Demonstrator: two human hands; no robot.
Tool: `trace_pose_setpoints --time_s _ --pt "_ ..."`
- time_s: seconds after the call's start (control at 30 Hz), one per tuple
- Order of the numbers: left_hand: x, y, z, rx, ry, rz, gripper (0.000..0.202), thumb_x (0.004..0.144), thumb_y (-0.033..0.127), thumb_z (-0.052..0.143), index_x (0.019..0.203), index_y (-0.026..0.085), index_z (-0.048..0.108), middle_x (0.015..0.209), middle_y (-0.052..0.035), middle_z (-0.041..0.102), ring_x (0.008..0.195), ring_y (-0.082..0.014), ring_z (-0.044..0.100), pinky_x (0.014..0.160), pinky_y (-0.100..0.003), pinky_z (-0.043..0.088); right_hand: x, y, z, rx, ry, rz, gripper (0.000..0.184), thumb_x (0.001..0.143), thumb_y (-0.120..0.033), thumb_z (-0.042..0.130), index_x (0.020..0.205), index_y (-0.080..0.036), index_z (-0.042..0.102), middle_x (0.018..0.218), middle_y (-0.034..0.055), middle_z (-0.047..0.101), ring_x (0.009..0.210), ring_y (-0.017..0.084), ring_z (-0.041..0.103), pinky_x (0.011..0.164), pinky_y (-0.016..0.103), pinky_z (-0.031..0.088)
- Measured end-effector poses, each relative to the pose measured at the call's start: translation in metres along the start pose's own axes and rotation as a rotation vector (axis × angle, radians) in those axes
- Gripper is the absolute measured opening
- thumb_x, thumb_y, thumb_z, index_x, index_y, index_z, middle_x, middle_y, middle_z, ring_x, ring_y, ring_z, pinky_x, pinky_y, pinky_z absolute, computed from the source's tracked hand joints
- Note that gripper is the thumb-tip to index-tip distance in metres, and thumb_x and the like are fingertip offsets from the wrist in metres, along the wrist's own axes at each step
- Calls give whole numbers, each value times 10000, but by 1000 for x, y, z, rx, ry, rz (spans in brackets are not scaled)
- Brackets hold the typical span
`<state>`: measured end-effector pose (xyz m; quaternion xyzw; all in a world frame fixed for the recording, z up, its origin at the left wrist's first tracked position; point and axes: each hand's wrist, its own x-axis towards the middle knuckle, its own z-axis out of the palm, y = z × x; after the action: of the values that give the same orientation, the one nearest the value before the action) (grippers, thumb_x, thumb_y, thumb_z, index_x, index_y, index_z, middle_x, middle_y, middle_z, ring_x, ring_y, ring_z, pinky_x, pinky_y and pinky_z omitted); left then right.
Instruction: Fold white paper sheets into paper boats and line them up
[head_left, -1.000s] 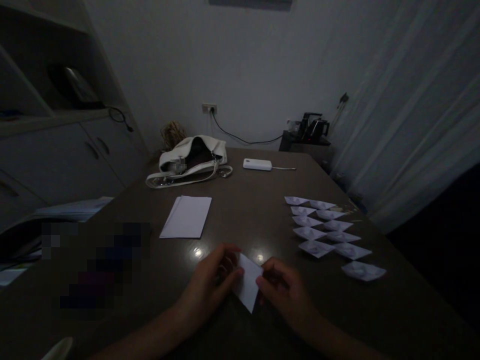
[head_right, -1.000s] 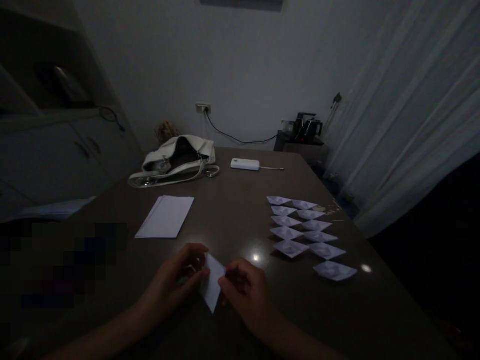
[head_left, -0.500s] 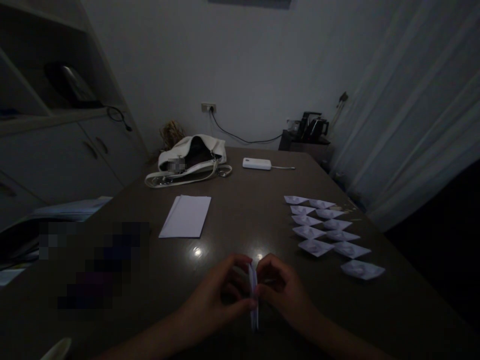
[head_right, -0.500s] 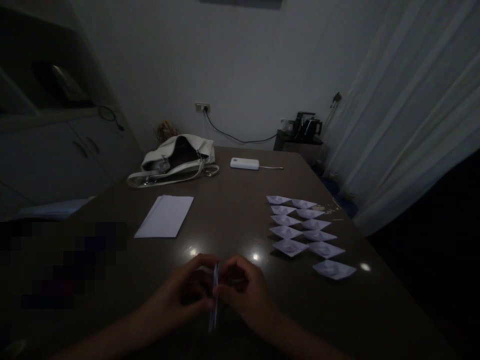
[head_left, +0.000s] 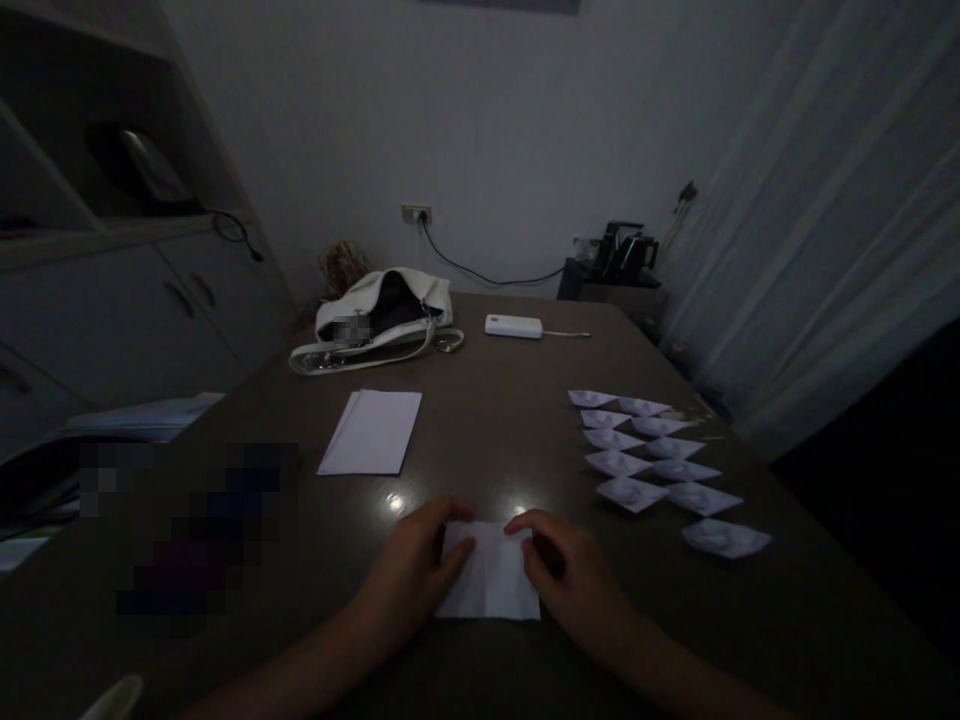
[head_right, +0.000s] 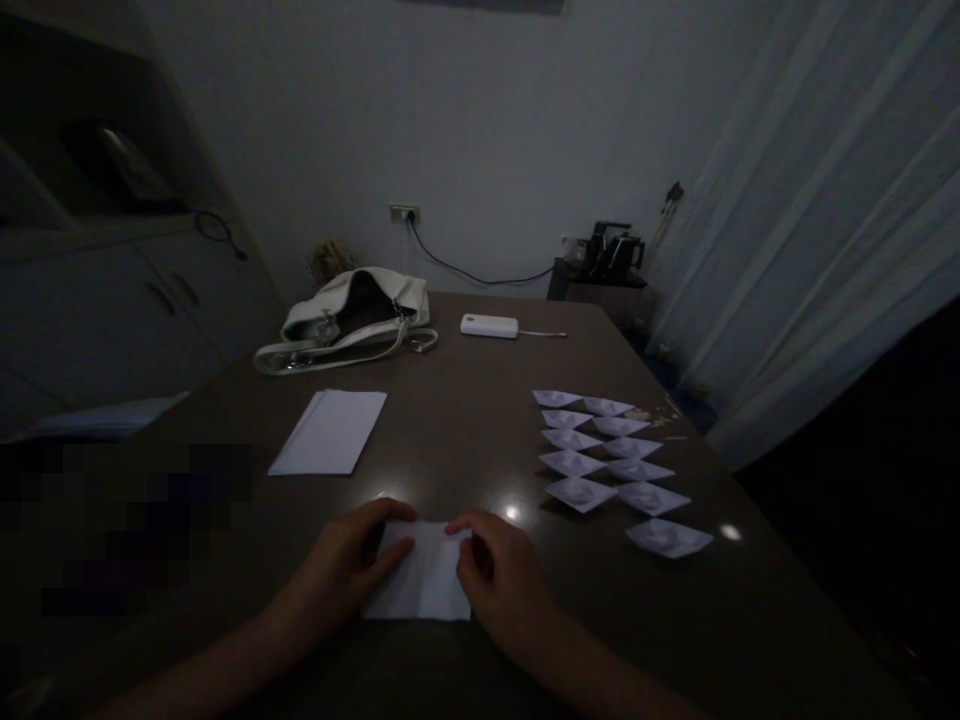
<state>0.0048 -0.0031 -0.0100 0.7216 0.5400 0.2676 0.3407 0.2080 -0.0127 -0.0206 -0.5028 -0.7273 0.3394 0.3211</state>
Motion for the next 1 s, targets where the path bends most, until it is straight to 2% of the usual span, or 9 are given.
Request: trace_pose_setpoints --time_s 0.1,0.2,0.37,0.43,0.5,0.6,0.73,1.0 --pt "3 -4 -1 66 42 -4 207 767 257 592 957 184 627 852 -63 670 733 -211 596 671 -305 447 -1 1 -1 -237 2 -107 268 775 -63 487 942 -198 648 898 62 608 842 206 566 744 340 450" --pt "3 -5 -2 120 30 -35 196 739 246 618 922 179 630 847 -69 670 767 -236 608 691 -321 454 -3 -1 -2 -419 -8 -151 309 745 -41 525 956 -214 668 1004 86 589 917 241 548 780 378 444" --pt "2 -5 -1 223 35 31 118 740 200 626 853 178 598 825 -55 630 759 -218 586 682 -314 458 -4 -5 0 -638 -78 -244 454 758 -32 549 1151 -250 616 1215 107 565 1024 295 525 831 446 433" --pt "0 -5 2 233 8 111 83 764 136 586 837 170 602 844 -61 620 774 -205 585 690 -304 465 -4 -6 2 -664 -130 -255 454 782 -36 544 1172 -260 604 1178 94 598 991 277 543 821 427 445" --pt "-3 -4 4 210 -38 192 139 763 83 572 863 165 624 893 -70 622 816 -201 595 723 -300 478 -3 -6 3 -665 -162 -251 443 809 -41 527 1190 -256 594 1139 83 621 970 259 553 817 407 453" --pt "-8 -3 5 160 -101 252 201 778 98 601 955 175 655 992 -84 636 894 -208 611 787 -310 496 -3 -6 4 -665 -189 -236 444 834 -50 509 1229 -244 566 1153 78 617 997 261 545 838 409 451" --pt "-10 -5 6 152 -109 281 170 819 169 609 974 183 679 1014 -82 661 914 -209 624 811 -323 512 -3 -7 5 -714 -221 -224 446 860 -73 489 1278 -223 523 1185 90 599 1028 271 536 852 424 450" --pt "-12 -18 10 191 -93 397 158 812 85 569 852 169 697 970 -75 675 886 -191 636 767 -301 536 -2 -1 10 -830 -233 -233 496 863 -104 489 1333 -257 452 1208 84 572 1006 270 529 824 411 448"
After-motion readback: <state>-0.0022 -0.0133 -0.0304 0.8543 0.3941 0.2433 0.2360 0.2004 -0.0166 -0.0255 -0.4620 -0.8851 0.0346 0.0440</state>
